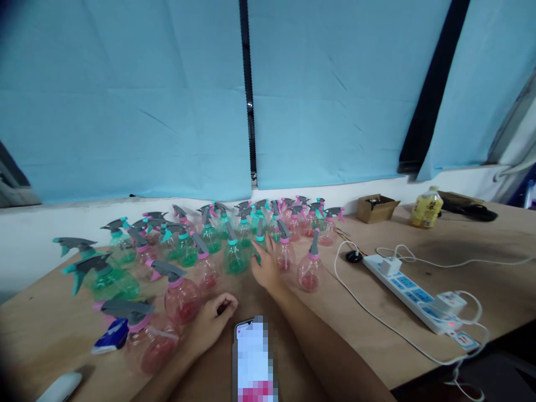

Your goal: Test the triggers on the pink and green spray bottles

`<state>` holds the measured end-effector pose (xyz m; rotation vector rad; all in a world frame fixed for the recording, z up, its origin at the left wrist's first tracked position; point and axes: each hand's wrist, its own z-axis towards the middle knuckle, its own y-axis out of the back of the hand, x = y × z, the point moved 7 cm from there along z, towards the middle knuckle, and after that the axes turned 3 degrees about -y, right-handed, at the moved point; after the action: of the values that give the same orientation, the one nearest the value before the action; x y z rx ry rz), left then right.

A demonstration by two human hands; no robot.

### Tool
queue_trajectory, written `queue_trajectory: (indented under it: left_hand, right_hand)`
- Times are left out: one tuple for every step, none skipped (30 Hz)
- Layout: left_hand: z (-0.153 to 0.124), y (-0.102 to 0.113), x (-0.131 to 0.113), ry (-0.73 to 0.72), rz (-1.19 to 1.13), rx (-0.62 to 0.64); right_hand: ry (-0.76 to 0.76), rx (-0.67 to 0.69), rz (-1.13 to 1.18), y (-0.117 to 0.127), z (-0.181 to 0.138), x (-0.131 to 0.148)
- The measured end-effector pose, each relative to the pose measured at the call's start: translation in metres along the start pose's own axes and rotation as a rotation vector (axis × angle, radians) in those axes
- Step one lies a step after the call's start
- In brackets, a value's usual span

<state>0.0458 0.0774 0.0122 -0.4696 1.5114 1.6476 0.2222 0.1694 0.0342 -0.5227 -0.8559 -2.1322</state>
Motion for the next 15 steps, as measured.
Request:
queue_trajectory:
  left_hand:
    - [0.000, 0.000, 0.000, 0.003, 0.003, 0.002]
    - [0.001, -0.001, 0.000, 0.006, 0.007, 0.002]
    - [0.001, -0.001, 0.000, 0.006, 0.011, 0.000]
    - [0.001, -0.001, 0.000, 0.002, 0.012, -0.003]
    - [0.001, -0.001, 0.000, -0.004, 0.011, -0.005]
    - [0.001, -0.001, -0.001, -0.009, 0.010, -0.002]
    - [0.000, -0.001, -0.001, -0.013, 0.009, 0.001]
    - [0.000, -0.001, -0.001, -0.015, 0.009, 0.002]
    - [0.000, -0.001, 0.000, -0.014, 0.010, 0.002]
    - [-0.001, -0.001, 0.000, -0.012, 0.012, 0.000]
    - [-0.001, -0.002, 0.001, -0.011, 0.012, 0.000]
    - [0.000, -0.002, 0.001, -0.012, 0.010, -0.002]
    - [0.000, -0.002, 0.002, -0.014, 0.007, -0.005]
    - [0.000, -0.002, 0.002, -0.018, 0.005, -0.007]
    - [0.000, -0.003, 0.003, -0.021, 0.005, -0.009]
  right_hand:
    - [-0.012, 0.023, 0.037, -0.002, 0.002, -0.002]
    - [-0.022, 0.036, 0.073, -0.003, 0.004, -0.003]
    - [-0.032, 0.034, 0.105, -0.002, 0.005, -0.003]
    - [-0.043, 0.020, 0.132, -0.001, 0.006, -0.002]
    - [-0.054, -0.003, 0.154, 0.002, 0.006, -0.001]
    - [-0.068, -0.031, 0.173, 0.004, 0.006, 0.001]
    - [-0.083, -0.059, 0.192, 0.006, 0.006, 0.002]
    - [-0.098, -0.085, 0.212, 0.007, 0.006, 0.002]
    - [-0.111, -0.104, 0.233, 0.006, 0.006, 0.002]
    - [-0.119, -0.110, 0.253, 0.005, 0.006, 0.001]
    - [-0.126, -0.108, 0.273, 0.002, 0.006, 0.000]
    - [-0.132, -0.103, 0.293, -0.001, 0.006, -0.001]
    - [-0.138, -0.098, 0.317, -0.003, 0.007, -0.003]
    - [-0.143, -0.097, 0.342, -0.005, 0.007, -0.004]
    - [-0.146, -0.100, 0.371, -0.006, 0.007, -0.006]
